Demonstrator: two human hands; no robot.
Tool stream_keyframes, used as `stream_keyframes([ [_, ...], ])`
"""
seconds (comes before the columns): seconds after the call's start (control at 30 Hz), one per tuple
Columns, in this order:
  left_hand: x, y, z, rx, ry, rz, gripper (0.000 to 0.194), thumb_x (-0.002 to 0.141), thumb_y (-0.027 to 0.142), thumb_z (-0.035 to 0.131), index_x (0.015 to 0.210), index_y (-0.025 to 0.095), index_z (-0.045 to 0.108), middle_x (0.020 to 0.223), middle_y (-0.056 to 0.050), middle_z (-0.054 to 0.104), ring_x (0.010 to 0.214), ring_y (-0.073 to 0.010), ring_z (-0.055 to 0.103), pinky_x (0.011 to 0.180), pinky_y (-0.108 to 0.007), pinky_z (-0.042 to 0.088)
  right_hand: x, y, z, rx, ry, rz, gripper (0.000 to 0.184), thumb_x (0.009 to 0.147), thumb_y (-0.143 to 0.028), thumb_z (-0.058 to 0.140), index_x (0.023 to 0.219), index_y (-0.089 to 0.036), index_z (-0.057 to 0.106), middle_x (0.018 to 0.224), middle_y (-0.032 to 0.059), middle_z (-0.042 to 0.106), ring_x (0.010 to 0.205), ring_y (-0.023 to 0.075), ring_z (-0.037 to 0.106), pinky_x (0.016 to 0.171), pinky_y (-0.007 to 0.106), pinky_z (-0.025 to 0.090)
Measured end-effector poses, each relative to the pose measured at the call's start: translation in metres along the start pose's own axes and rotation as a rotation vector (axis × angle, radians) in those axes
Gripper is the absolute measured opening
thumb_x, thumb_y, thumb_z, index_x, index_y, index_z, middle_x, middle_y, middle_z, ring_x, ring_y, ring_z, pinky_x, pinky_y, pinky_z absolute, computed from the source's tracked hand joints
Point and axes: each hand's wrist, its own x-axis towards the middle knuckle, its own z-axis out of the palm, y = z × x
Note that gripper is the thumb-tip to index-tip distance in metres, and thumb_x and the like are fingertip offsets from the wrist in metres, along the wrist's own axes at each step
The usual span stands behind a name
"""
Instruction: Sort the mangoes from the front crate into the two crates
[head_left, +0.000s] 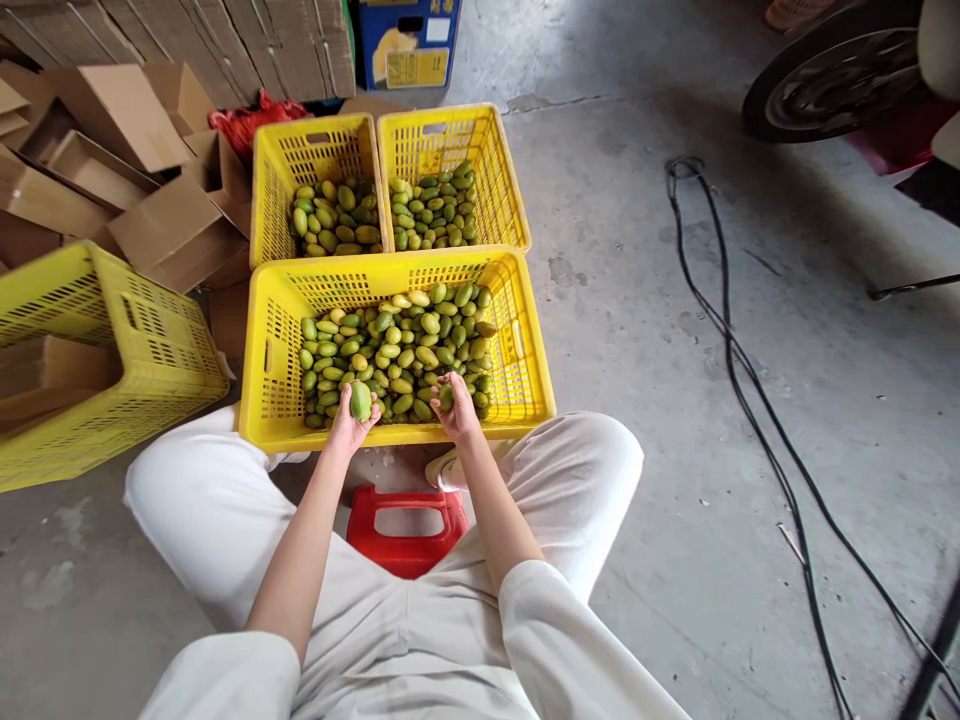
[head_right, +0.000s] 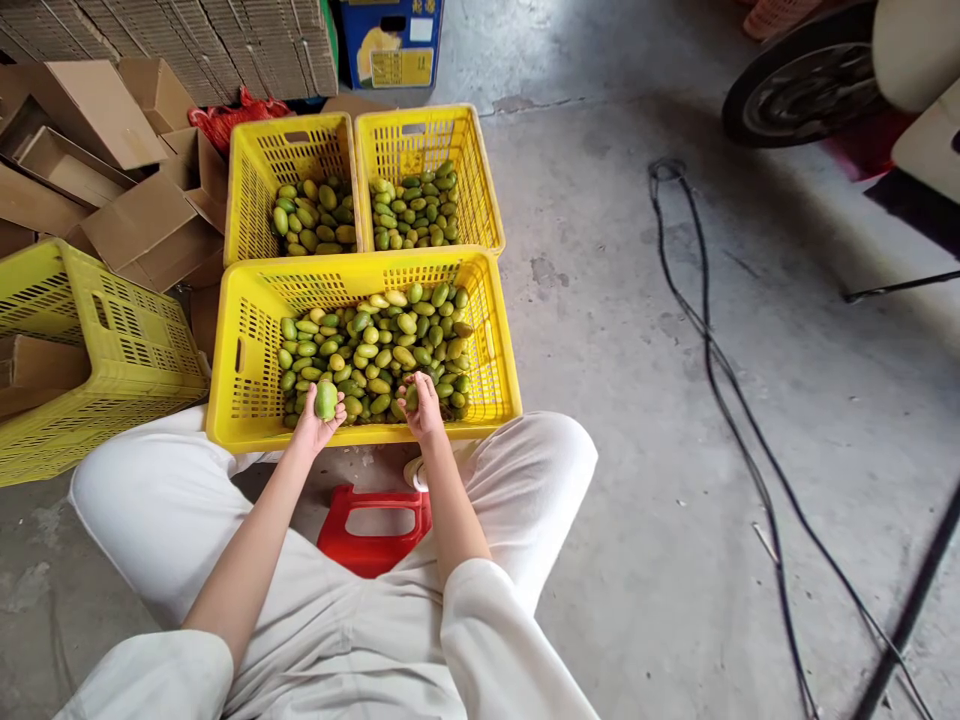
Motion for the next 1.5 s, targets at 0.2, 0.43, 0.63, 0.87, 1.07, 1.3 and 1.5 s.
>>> stream_keyframes([
  [0.2, -0.004, 0.002, 0.004, 0.059, -0.046, 0.003, 0.036, 0.095, 0.030, 0.080, 0.129, 0.030, 0.067, 0.092, -0.003, 0.071, 0.061, -0.0113, 0.059, 0.048, -0.019, 0.039, -0.001, 0.002, 0.001, 0.016, -0.014, -0.010, 0.058, 0.056, -0.014, 0.094, 0.101, -0.031, 0.063, 0.090, -0.0076, 0.068, 0.084, 0.0137, 0.073, 0.070, 0.023, 0.059],
  [0.43, -0.010, 0.000, 0.005, 0.136, -0.070, 0.051, 0.068, 0.075, 0.013, 0.090, 0.133, 0.038, 0.066, 0.108, 0.001, 0.076, 0.064, -0.0074, 0.063, 0.050, -0.015, 0.039, -0.004, 0.002, 0.006, -0.111, -0.038, 0.026, 0.043, 0.071, -0.045, 0.097, 0.103, -0.026, 0.073, 0.106, -0.0002, 0.074, 0.072, 0.0112, 0.066, 0.057, 0.023, 0.051],
  [0.63, -0.011, -0.003, 0.003, 0.244, -0.096, 0.081, 0.070, 0.066, 0.001, 0.088, 0.128, 0.030, 0.075, 0.103, 0.001, 0.075, 0.067, -0.0074, 0.065, 0.054, -0.017, 0.043, -0.003, 0.000, 0.007, -0.088, -0.039, 0.069, 0.049, 0.072, -0.060, 0.096, 0.091, -0.027, 0.066, 0.083, -0.0030, 0.071, 0.065, 0.0118, 0.060, 0.056, 0.023, 0.053],
  [0.87, -0.009, -0.008, 0.000, 0.298, -0.096, 0.151, 0.068, 0.065, 0.010, 0.095, 0.126, 0.028, 0.072, 0.090, 0.002, 0.075, 0.059, -0.0104, 0.064, 0.051, -0.021, 0.042, 0.000, -0.003, 0.004, -0.007, -0.069, 0.082, 0.037, 0.083, -0.050, 0.086, 0.077, -0.023, 0.061, 0.077, -0.0009, 0.068, 0.062, 0.0110, 0.056, 0.054, 0.021, 0.050],
  [1.07, -0.010, -0.010, -0.002, 0.366, -0.138, 0.215, 0.046, 0.069, 0.024, 0.097, 0.111, 0.019, 0.079, 0.074, 0.000, 0.070, 0.048, -0.0087, 0.056, 0.046, -0.023, 0.036, 0.002, -0.003, 0.001, 0.058, -0.064, 0.116, 0.029, 0.080, -0.041, 0.084, 0.081, -0.023, 0.062, 0.069, -0.0021, 0.060, 0.060, 0.0120, 0.054, 0.052, 0.022, 0.047],
  [1.3, -0.002, -0.011, -0.007, 0.401, -0.116, 0.156, 0.036, 0.079, 0.051, 0.084, 0.075, 0.021, 0.065, 0.061, -0.001, 0.060, 0.046, -0.0115, 0.052, 0.040, -0.023, 0.030, 0.004, -0.005, 0.001, 0.076, -0.060, 0.165, 0.019, 0.080, -0.032, 0.073, 0.079, -0.025, 0.056, 0.073, -0.0012, 0.063, 0.063, 0.0156, 0.058, 0.053, 0.025, 0.053],
  [1.5, 0.000, -0.010, -0.006, 0.386, -0.153, 0.075, 0.036, 0.076, 0.051, 0.075, 0.069, 0.023, 0.053, 0.070, -0.006, 0.070, 0.073, -0.0248, 0.074, 0.062, -0.032, 0.058, 0.002, -0.007, 0.003, -0.016, -0.082, 0.217, 0.027, 0.088, -0.037, 0.067, 0.073, -0.025, 0.048, 0.062, -0.0025, 0.054, 0.047, 0.0118, 0.043, 0.042, 0.022, 0.038],
])
